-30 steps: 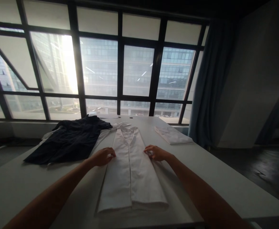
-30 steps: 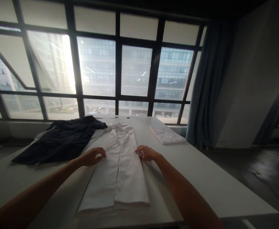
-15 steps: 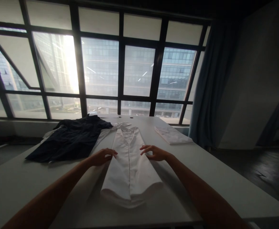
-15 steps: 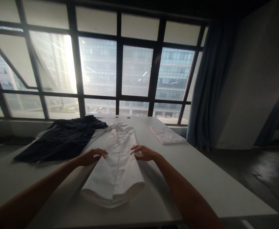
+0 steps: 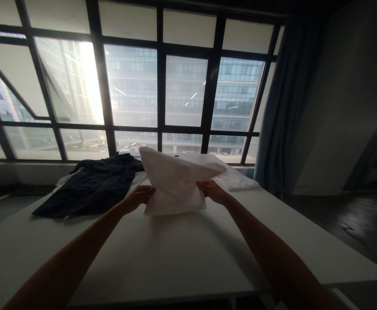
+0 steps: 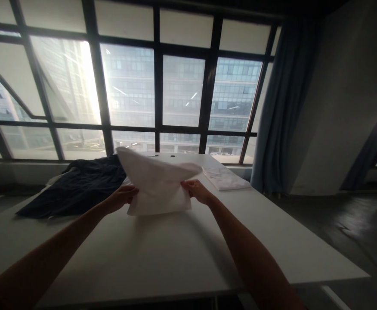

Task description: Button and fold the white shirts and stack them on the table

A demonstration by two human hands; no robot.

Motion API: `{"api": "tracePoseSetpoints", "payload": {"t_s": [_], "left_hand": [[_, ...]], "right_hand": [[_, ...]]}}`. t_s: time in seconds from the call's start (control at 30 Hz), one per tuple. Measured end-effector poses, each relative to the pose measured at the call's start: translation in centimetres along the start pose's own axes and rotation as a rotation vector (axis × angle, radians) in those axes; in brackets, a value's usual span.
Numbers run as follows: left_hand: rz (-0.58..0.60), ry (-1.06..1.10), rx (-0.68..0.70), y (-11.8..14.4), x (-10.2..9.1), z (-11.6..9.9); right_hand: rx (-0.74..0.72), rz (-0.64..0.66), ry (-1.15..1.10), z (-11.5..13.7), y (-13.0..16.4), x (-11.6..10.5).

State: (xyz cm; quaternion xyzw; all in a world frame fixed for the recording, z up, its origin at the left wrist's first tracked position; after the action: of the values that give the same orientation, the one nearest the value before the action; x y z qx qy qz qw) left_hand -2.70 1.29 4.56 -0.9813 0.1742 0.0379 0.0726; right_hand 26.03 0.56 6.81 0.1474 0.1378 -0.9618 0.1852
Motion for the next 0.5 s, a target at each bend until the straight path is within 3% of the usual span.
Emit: {"api": "tracePoseSetpoints", "payload": {"t_s": [0.07, 0.17, 0.3, 0.5], "left_hand": [[-0.056, 0.066, -0.057, -0.7, 0.0, 0.9], [-0.147, -0.019, -0.22, -0.7, -0.8, 3.1], [-0.135, -0.181, -0.326, 0.1, -1.2, 4.5], [-0.137, -0.238, -0.309, 0.8, -0.4, 3.4]], "right_hand": [[0.141, -0.196, -0.018, -2.3, -1.0, -0.8], [0.35, -0.334, 0.084, -5.8, -1.5, -1.5], [0.469, -0.236, 0.184, -8.0, -1.0, -1.9], [0.469, -0.119, 0.174, -7.7, -0.1, -1.9]]}}
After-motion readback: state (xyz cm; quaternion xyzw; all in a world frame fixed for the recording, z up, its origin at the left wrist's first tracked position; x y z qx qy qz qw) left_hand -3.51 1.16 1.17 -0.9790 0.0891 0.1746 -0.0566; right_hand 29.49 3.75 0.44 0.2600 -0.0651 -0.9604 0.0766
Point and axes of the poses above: each hand's wrist, its own y-axis away from the middle knuckle, its own x-axis out of the palm, z = x × y, the point moved 8 cm from there along -y, towards the middle knuckle, and after that the axes turned 1 degree about y, right-handed, at the moved point
